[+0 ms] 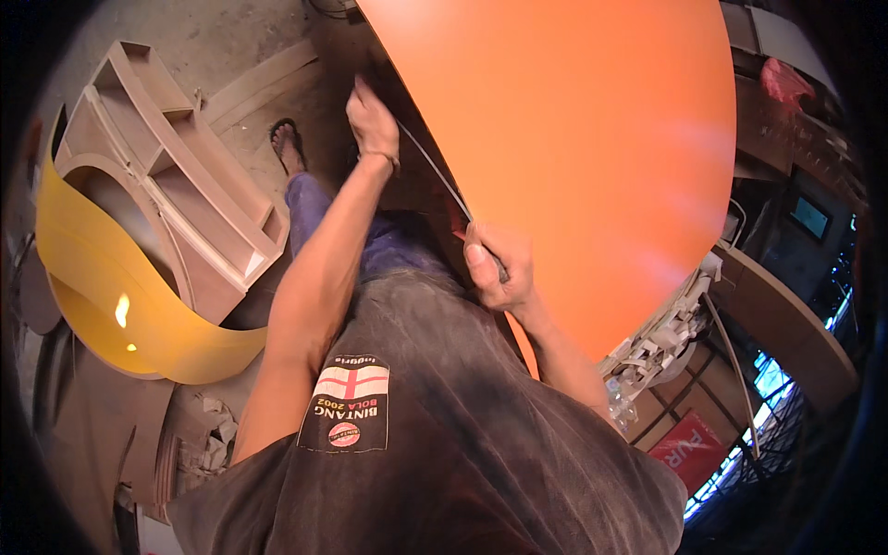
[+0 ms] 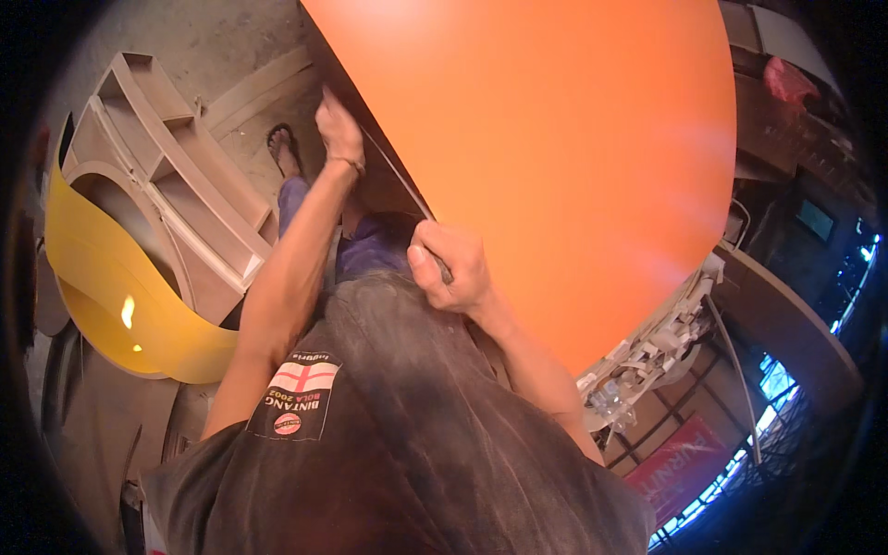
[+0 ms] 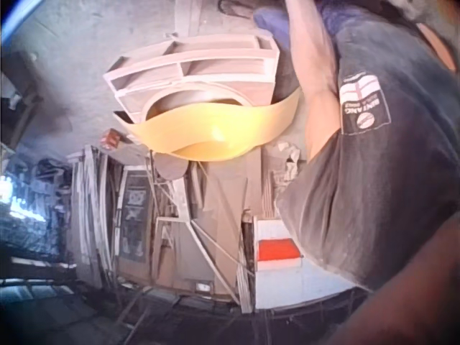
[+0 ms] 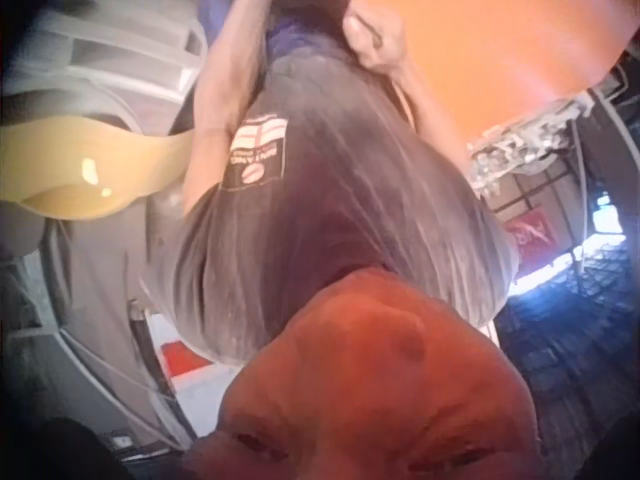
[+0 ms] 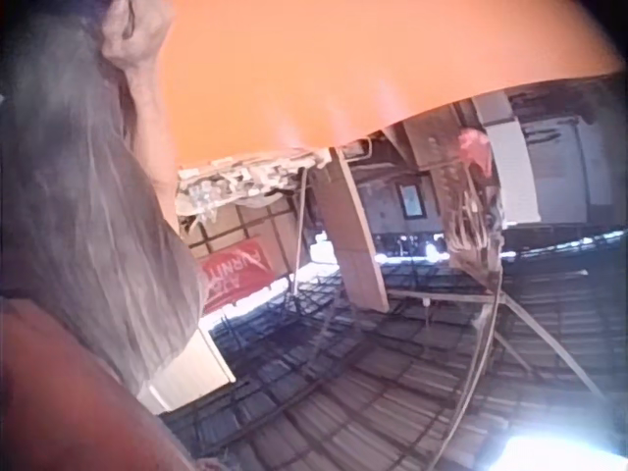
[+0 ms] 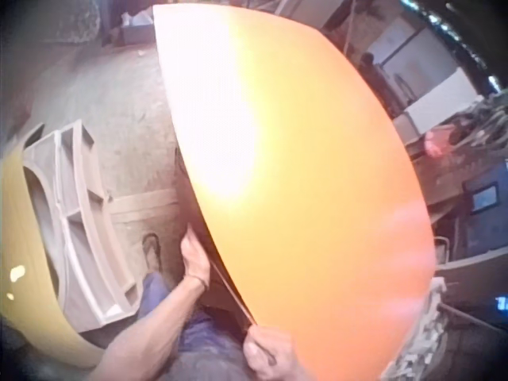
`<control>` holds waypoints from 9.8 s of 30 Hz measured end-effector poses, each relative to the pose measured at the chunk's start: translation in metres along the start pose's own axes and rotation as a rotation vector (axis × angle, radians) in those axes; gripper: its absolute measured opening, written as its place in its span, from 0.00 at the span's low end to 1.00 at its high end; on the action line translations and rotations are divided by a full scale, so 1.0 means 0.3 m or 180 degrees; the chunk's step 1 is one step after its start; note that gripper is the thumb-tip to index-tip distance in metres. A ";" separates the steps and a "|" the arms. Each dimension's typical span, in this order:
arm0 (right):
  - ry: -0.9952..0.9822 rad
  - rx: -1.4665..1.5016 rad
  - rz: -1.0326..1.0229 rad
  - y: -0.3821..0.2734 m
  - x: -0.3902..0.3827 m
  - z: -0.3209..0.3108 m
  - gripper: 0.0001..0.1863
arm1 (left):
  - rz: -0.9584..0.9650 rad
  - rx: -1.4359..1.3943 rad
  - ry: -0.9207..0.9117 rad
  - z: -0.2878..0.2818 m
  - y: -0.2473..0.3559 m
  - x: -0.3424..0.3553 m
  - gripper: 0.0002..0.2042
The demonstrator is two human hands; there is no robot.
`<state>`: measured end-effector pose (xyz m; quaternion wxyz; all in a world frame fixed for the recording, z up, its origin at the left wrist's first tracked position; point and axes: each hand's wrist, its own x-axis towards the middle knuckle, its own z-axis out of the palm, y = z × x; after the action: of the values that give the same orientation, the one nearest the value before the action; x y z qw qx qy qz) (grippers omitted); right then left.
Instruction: The person cuts a piece of orange laminate sheet to match a wooden surface by scoring it with a utility knife against a metal ruler and then snapping the excess off by hand.
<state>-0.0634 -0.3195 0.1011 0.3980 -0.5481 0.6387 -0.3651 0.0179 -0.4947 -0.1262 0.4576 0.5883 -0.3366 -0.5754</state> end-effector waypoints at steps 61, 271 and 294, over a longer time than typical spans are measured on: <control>0.0225 0.0248 0.0242 0.254 -0.811 -0.140 0.20 | -0.0573 -0.0341 -0.0221 0.119 -0.444 -0.864 0.28; -0.0099 -0.0414 0.0207 0.512 -2.353 -0.389 0.14 | -0.1376 -0.0346 -0.1351 0.079 -1.128 -2.267 0.29; -0.0722 -0.0805 -0.0088 0.336 -1.696 -0.153 0.19 | -0.1390 -0.1033 -0.1576 0.055 -0.113 -1.924 0.22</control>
<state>-0.1043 0.1993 0.0843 0.3903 -0.6402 0.6229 -0.2231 -0.0670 0.0473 0.0566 0.3161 0.4091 -0.2080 -0.8303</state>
